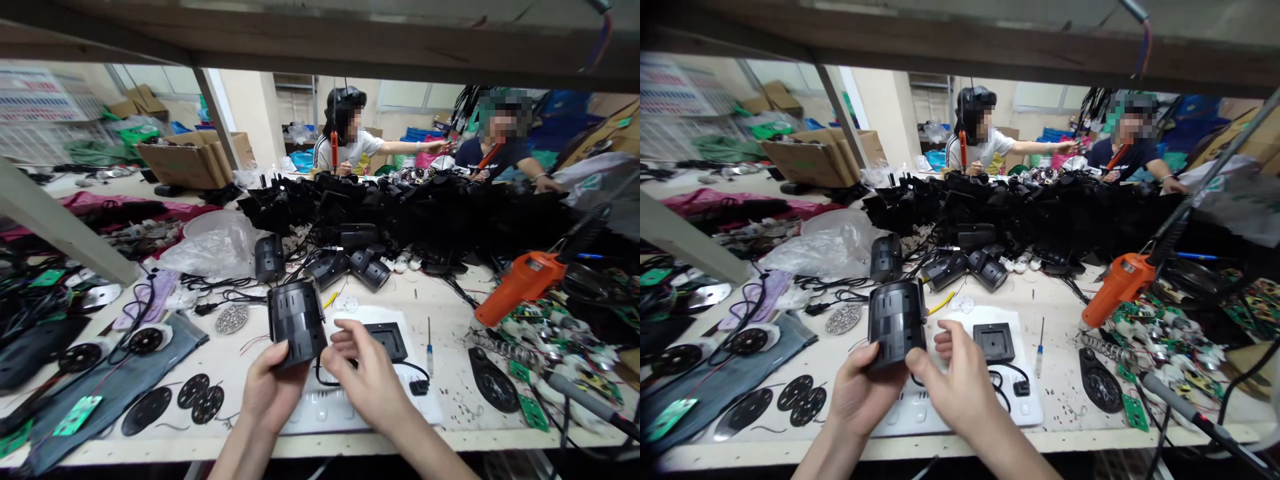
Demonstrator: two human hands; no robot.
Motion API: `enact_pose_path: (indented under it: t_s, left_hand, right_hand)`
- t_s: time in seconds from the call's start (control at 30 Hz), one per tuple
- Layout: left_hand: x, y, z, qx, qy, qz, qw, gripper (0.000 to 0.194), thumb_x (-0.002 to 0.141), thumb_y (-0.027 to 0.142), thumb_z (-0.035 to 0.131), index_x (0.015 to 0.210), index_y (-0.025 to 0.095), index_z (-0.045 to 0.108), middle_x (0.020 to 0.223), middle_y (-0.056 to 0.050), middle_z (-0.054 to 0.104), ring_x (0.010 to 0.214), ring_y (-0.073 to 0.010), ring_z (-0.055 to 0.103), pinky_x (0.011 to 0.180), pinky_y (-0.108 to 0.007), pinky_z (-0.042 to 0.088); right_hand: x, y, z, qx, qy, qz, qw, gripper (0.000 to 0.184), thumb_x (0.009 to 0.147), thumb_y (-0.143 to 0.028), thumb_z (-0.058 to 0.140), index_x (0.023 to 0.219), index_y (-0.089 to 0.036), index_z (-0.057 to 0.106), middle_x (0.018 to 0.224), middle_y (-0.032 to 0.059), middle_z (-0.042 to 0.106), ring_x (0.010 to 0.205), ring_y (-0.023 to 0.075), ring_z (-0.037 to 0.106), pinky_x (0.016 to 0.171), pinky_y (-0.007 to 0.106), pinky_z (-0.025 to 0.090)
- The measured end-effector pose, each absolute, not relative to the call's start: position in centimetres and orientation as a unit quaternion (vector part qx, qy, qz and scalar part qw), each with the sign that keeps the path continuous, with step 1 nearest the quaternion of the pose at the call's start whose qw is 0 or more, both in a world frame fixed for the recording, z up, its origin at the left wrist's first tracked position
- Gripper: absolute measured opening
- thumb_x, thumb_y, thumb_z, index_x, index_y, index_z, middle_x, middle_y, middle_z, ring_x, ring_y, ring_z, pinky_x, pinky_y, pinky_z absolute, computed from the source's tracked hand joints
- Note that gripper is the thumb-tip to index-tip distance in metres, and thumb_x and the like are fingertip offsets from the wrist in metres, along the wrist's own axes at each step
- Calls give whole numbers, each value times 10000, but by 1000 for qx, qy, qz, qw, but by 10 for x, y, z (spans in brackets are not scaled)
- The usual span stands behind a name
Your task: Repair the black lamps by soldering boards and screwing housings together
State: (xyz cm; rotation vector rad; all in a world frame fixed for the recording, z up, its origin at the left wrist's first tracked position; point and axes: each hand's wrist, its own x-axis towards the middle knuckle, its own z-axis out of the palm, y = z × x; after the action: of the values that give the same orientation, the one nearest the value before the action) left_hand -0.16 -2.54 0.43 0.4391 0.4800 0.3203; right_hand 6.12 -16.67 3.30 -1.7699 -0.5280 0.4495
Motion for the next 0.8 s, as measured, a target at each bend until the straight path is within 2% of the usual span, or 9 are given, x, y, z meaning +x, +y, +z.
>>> enact_pose_path:
  t_s: [0.17,0.3,0.4,0.6,0.7,0.8]
  left_hand:
    - [-15,-20,-7,303,227,152,913,583,526,94,778,1099,182,719,964,-62,781,996,-311,697,966,-405,535]
    - [-25,-7,-22,285,224,159,918,461,644,223,793,1099,212,721,1055,-69,766,1107,-334,655,1013,-463,504]
    - [-28,-6,-27,271,236,163,919,466,650,246,793,1109,219,718,1014,-57,777,1127,-335,648,1012,-466,508]
    - [-24,-19,-14,279,210,200,916,578,573,297,799,1142,242,709,972,-34,786,1099,-350,661,991,-450,528]
    - [-27,-15,-8,321,195,187,908,581,571,325,812,1136,235,711,981,-41,781,1120,-361,643,969,-435,536]
    - [-34,-8,-6,408,163,191,878,637,472,327,875,1079,214,720,1070,-66,752,1111,-384,630,945,-446,533]
  right_hand:
    - [41,-151,27,-742,-251,151,604,580,729,-394,738,1225,-174,532,1118,99,675,1010,261,650,890,392,525]
    - [36,-143,22,-750,-285,89,590,607,676,-249,730,1243,-169,528,1172,97,642,1089,263,609,958,402,494]
    - [31,-140,18,-749,-321,49,577,593,701,-228,695,1257,-148,506,1177,116,621,1116,261,587,978,409,479]
    - [24,-135,10,-728,-372,-14,576,540,761,-249,662,1259,-148,481,1085,107,608,1040,259,596,915,399,500]
    - [25,-137,10,-744,-367,-5,559,590,725,-209,683,1272,-184,464,1103,88,599,1044,268,592,905,393,497]
    - [35,-143,20,-754,-375,20,540,649,650,-164,728,1246,-243,484,1164,58,569,1102,268,564,936,363,479]
